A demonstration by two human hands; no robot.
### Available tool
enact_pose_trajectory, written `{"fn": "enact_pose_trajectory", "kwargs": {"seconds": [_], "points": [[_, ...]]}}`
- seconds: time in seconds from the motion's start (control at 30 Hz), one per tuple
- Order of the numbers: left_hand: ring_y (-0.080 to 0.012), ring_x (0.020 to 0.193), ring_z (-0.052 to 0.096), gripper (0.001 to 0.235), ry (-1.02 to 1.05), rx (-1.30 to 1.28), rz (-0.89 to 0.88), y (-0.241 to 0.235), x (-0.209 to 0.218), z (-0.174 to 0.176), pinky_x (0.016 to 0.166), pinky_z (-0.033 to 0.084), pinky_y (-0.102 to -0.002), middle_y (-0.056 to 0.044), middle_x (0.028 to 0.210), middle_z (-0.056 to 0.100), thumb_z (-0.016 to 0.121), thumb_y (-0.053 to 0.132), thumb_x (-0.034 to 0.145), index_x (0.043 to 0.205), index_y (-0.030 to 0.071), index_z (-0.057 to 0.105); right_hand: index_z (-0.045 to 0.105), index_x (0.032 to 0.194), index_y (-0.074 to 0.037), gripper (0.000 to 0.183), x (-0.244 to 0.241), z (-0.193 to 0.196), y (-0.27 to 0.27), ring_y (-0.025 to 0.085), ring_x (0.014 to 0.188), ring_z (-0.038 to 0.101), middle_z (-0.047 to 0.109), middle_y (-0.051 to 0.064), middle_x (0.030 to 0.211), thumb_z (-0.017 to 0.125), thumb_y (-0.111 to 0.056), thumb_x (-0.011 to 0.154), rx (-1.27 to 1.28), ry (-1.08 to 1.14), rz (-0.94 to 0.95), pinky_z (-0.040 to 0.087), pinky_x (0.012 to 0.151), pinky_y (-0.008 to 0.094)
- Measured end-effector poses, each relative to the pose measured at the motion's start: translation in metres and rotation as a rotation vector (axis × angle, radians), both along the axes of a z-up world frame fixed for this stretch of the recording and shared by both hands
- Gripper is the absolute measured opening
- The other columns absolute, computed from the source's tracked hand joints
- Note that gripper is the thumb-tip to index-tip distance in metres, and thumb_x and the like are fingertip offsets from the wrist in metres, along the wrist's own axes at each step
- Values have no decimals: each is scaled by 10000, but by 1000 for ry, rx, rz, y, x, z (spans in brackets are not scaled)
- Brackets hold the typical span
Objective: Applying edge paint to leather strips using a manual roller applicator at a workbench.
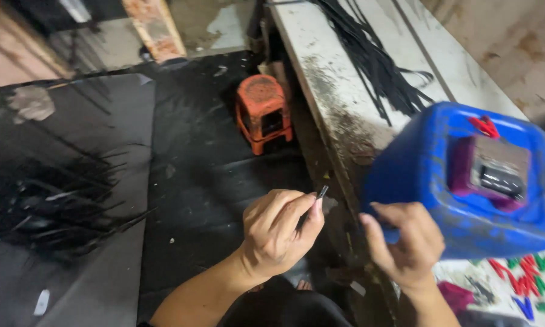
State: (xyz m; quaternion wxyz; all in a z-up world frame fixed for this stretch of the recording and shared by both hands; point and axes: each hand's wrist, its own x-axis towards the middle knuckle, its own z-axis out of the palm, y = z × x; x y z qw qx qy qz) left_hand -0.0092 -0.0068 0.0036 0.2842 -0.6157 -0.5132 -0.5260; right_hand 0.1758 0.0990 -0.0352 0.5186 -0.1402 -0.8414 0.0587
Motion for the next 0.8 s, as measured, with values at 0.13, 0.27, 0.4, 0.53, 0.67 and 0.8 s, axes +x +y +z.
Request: {"fn": "enact_pose_trajectory", "kwargs": {"seconds": [0.13,0.27,0.4,0.53,0.67,0.8], "points": [[-217,618,633,87,8,38,113,-9,-10,-1,589,545,-323,-93,790,638,680,35,956,879,-5,675,657,908,70,127,-35,4,-4,278,670,621,692,169,828,756,-5,878,16,20,167,495,653,346],[-246,671,645,58,15,17,153,-18,-21,-3,650,551,-353,-104,839,651,674,29,966,922,-6,661,667,904,55,106,-59,3,-1,261,664,620,689,161,819,759,9,877,23,25,258,497,657,327],[-247,670,636,63,-3,51,186,-23,-34,-7,637,547,-349,-109,827,647,673,24,971,920,-4,649,662,877,70,86,-82,1,4,256,670,620,689,174,810,747,81,884,10,84,301,497,676,325],[-228,668,616,56,1,77,279,-32,-50,-12,613,534,-328,-93,810,637,683,2,944,902,6,647,632,847,120,98,-107,5,3,287,666,622,681,231,811,725,139,874,35,182,409,501,639,325],[-232,658,619,65,21,88,393,-53,-59,-1,618,538,-342,-92,808,637,674,3,961,903,7,645,647,862,119,75,-132,12,4,283,674,627,677,236,813,720,117,877,37,186,521,496,651,324],[-232,668,633,83,14,110,547,-77,-66,10,665,542,-339,-84,800,656,692,-4,938,869,19,653,635,856,102,90,-165,26,0,288,664,637,680,229,801,724,122,859,98,224,711,511,647,333]]}}
